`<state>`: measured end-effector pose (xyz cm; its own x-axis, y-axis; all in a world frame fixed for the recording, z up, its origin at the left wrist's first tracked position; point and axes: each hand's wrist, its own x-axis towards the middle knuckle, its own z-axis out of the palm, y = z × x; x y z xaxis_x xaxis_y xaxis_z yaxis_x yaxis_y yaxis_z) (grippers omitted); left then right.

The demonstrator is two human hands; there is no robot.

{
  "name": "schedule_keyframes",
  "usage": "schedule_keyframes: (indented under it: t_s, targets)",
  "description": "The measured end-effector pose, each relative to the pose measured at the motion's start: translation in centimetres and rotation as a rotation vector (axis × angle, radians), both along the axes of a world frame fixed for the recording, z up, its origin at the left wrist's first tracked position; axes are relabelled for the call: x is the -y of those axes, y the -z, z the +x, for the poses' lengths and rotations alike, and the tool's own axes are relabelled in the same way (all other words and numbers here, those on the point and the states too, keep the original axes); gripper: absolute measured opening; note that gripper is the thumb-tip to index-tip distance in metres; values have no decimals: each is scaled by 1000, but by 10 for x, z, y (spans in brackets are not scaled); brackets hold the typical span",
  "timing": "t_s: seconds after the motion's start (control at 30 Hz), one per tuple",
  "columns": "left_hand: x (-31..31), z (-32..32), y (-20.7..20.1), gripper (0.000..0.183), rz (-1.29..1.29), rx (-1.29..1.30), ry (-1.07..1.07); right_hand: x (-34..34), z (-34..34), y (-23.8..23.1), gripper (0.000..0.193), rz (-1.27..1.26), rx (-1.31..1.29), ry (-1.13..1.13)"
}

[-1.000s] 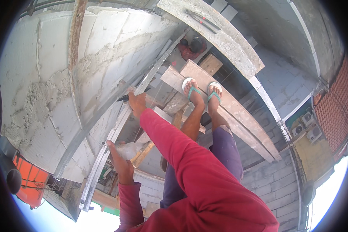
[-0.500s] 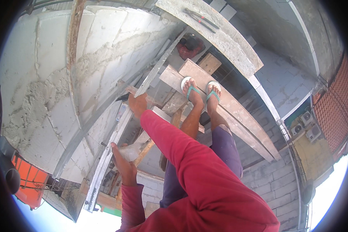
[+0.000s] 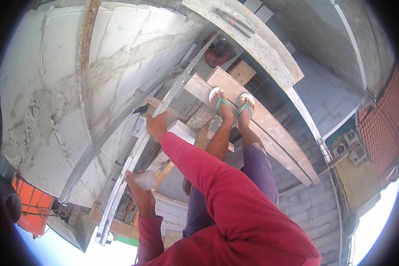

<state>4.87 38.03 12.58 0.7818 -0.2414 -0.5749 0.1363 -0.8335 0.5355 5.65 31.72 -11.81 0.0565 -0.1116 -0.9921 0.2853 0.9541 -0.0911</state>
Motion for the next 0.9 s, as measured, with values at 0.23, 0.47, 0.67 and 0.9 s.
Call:
schedule_keyframes:
  t_s: [0.23, 0.47, 0.67, 0.9]
  targets:
    - [-3, 10, -12, 48, -25, 39, 1, -7, 23, -15, 67, -89, -67, 21]
    - [-9, 14, -16, 50, -62, 114, 24, -1, 14, -27, 66, -26, 36, 68]
    - [-1, 16, -25, 53, -97, 181, -11, -3, 30, -41, 71, -59, 12, 75]
    - [-9, 16, -22, 52, -60, 169, 37, -3, 16, -36, 77, 17, 100, 42]
